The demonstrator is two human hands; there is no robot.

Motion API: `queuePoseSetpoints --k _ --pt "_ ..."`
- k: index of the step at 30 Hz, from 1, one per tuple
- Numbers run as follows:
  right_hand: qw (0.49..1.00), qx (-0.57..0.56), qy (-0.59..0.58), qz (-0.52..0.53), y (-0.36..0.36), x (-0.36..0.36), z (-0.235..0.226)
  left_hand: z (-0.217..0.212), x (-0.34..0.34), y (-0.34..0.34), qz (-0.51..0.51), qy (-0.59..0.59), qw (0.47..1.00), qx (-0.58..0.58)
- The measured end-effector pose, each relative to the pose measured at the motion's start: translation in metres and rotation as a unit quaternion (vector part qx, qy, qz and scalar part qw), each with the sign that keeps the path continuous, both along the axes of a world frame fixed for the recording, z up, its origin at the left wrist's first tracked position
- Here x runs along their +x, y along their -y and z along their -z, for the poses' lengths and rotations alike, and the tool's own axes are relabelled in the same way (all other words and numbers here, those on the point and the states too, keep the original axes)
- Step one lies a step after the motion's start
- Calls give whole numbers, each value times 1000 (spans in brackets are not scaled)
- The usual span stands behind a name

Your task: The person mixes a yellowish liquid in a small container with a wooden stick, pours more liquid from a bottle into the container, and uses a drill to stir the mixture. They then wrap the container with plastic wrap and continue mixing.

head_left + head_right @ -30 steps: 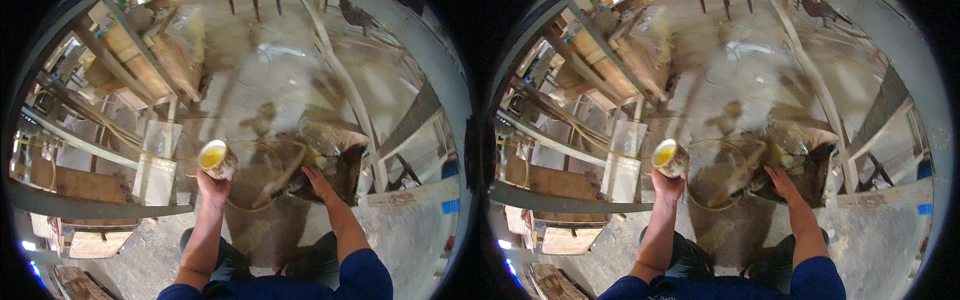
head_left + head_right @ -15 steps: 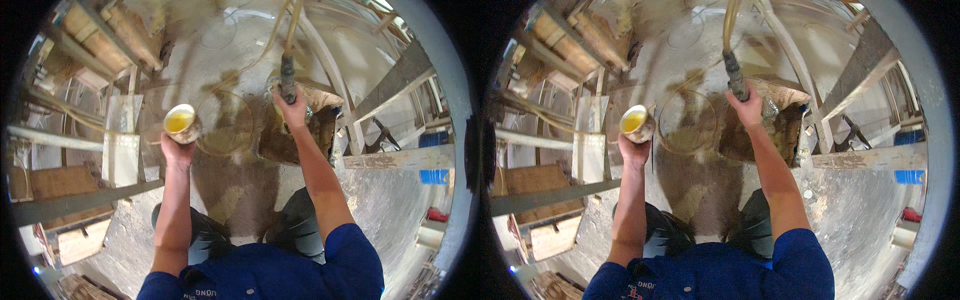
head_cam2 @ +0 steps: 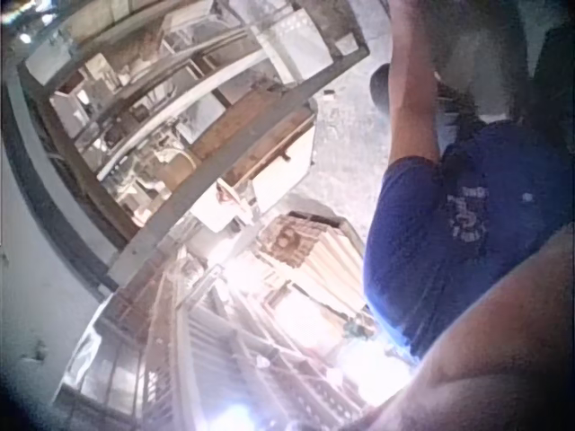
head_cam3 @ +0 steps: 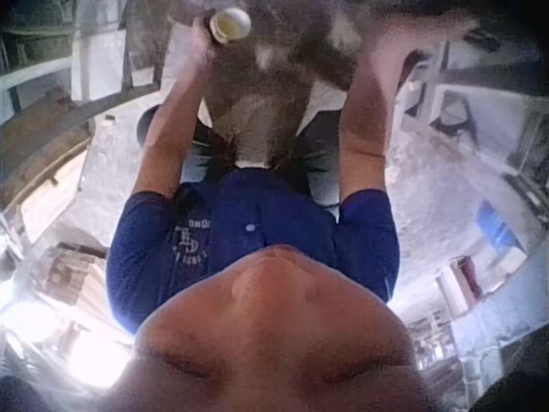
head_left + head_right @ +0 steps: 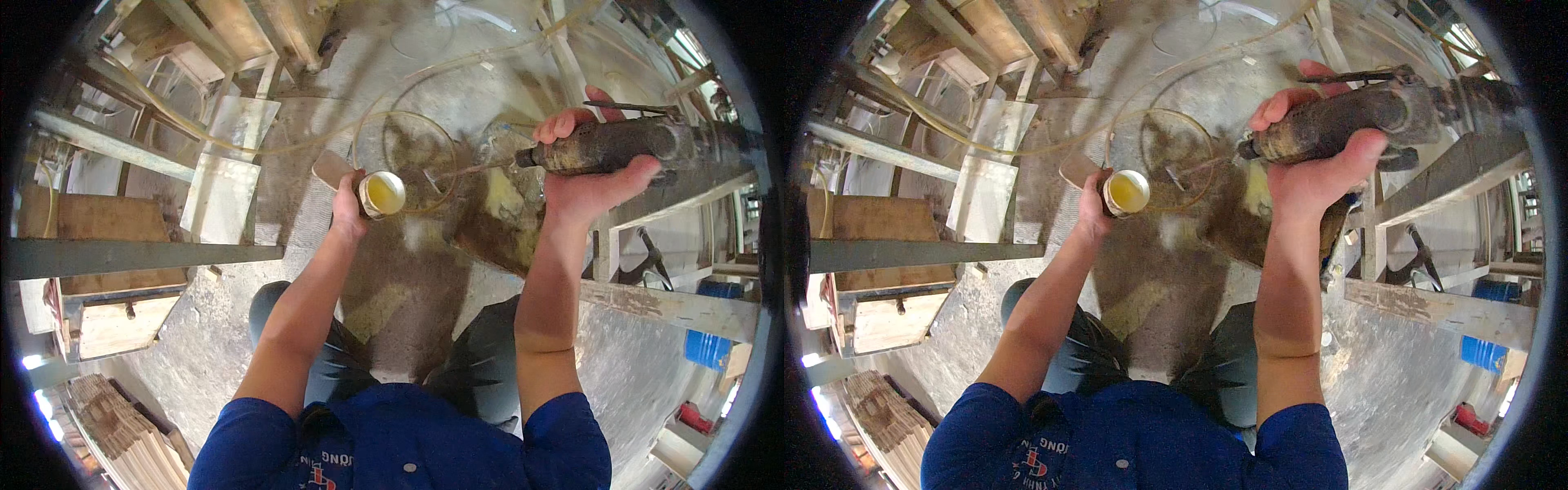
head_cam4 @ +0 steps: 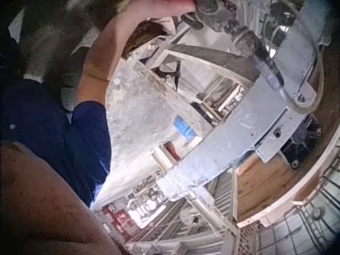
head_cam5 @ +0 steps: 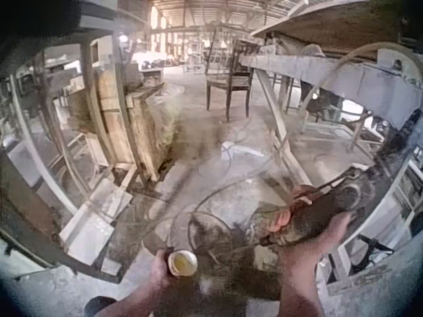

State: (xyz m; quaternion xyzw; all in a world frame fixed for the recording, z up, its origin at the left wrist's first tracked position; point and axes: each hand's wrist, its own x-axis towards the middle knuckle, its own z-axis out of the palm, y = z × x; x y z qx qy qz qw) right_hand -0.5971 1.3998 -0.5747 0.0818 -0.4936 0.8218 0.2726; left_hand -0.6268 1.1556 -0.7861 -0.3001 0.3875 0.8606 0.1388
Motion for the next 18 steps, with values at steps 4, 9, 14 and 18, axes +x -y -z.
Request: queuePoseSetpoints --k 4,9,14,18 --pt "997 -49 -46 -39 13 10 -12 12 2 -1 -13 -9 1000 -24" --pt "990 -80 -81 -78 19 10 -3 11 6 -14 -4 -5 1000 -8" --pt "990 -73 -100 -71 23 1 11 6 6 -18 3 -1 999 34" --pt "994 -84 -54 -47 32 -1 14 4 5 -22 -13 -19 999 38"
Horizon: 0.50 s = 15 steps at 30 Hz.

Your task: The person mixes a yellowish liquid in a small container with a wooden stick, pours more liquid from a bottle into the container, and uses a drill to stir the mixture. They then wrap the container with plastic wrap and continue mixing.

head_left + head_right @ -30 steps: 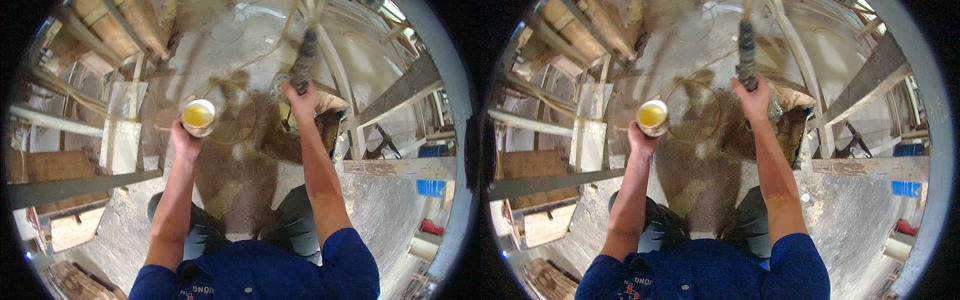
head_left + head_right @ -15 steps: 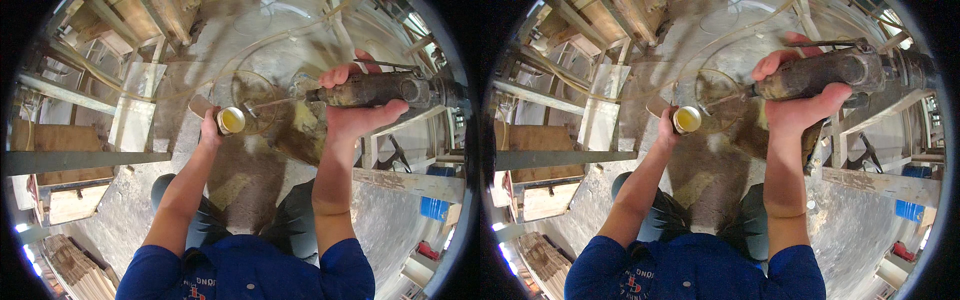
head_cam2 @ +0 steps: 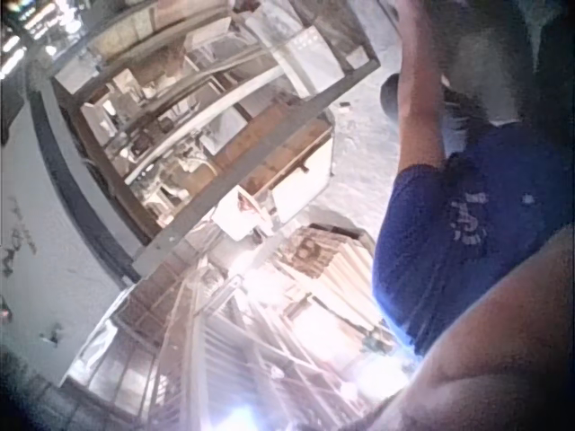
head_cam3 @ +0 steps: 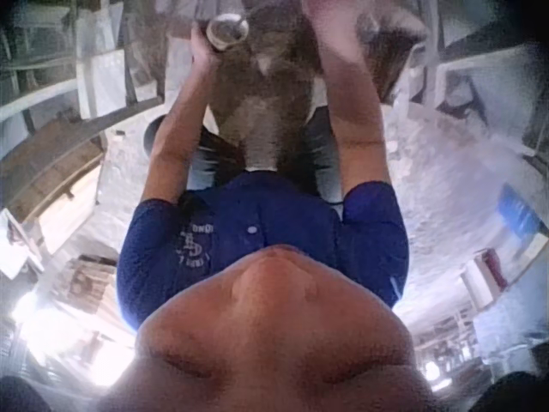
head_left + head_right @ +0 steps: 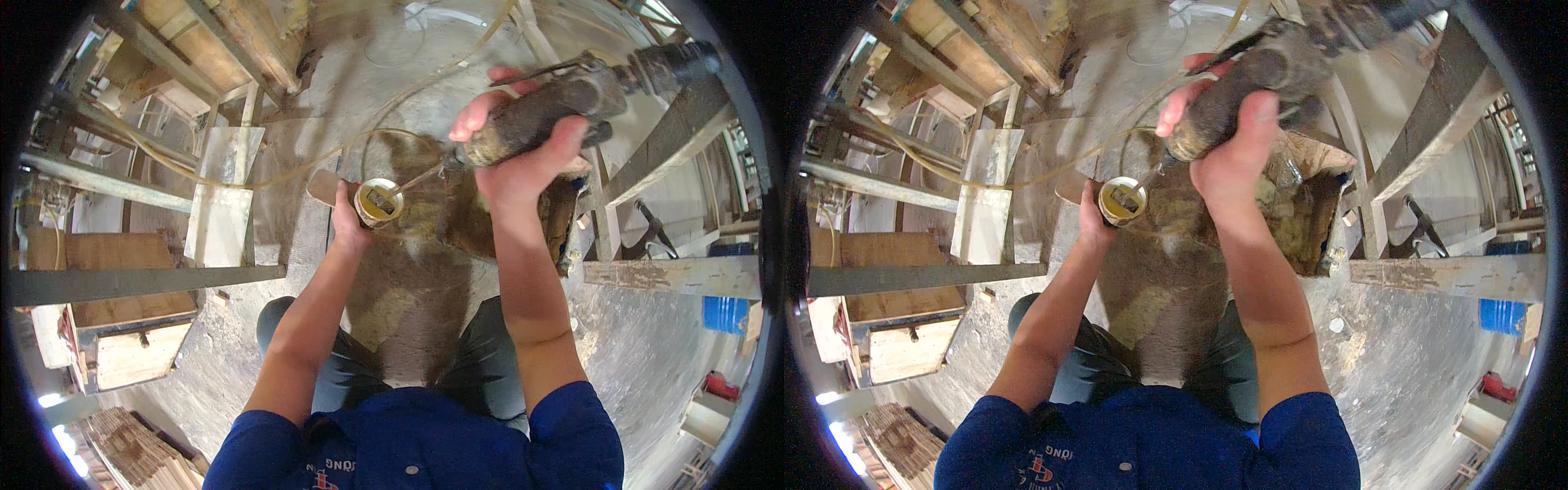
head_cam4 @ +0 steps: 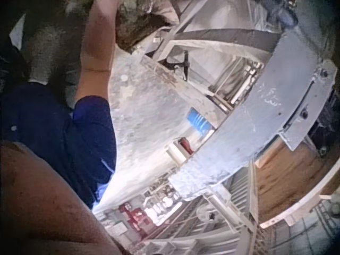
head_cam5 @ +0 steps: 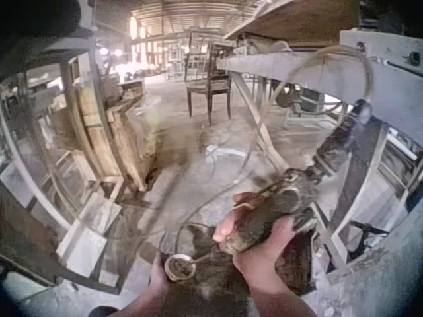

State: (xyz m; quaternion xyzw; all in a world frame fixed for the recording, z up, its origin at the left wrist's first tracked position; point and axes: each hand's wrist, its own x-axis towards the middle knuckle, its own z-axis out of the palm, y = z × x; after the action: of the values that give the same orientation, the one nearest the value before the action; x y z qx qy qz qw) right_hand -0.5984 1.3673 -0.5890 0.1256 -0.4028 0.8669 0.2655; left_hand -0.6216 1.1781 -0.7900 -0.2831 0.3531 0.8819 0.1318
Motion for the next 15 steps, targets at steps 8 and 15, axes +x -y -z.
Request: queuePoseSetpoints --k 8,15 --pt "996 82 36 -31 3 -4 6 7 3 3 7 19 1000 -3" --pt "994 94 27 -56 12 -6 7 16 5 14 16 12 999 -33"
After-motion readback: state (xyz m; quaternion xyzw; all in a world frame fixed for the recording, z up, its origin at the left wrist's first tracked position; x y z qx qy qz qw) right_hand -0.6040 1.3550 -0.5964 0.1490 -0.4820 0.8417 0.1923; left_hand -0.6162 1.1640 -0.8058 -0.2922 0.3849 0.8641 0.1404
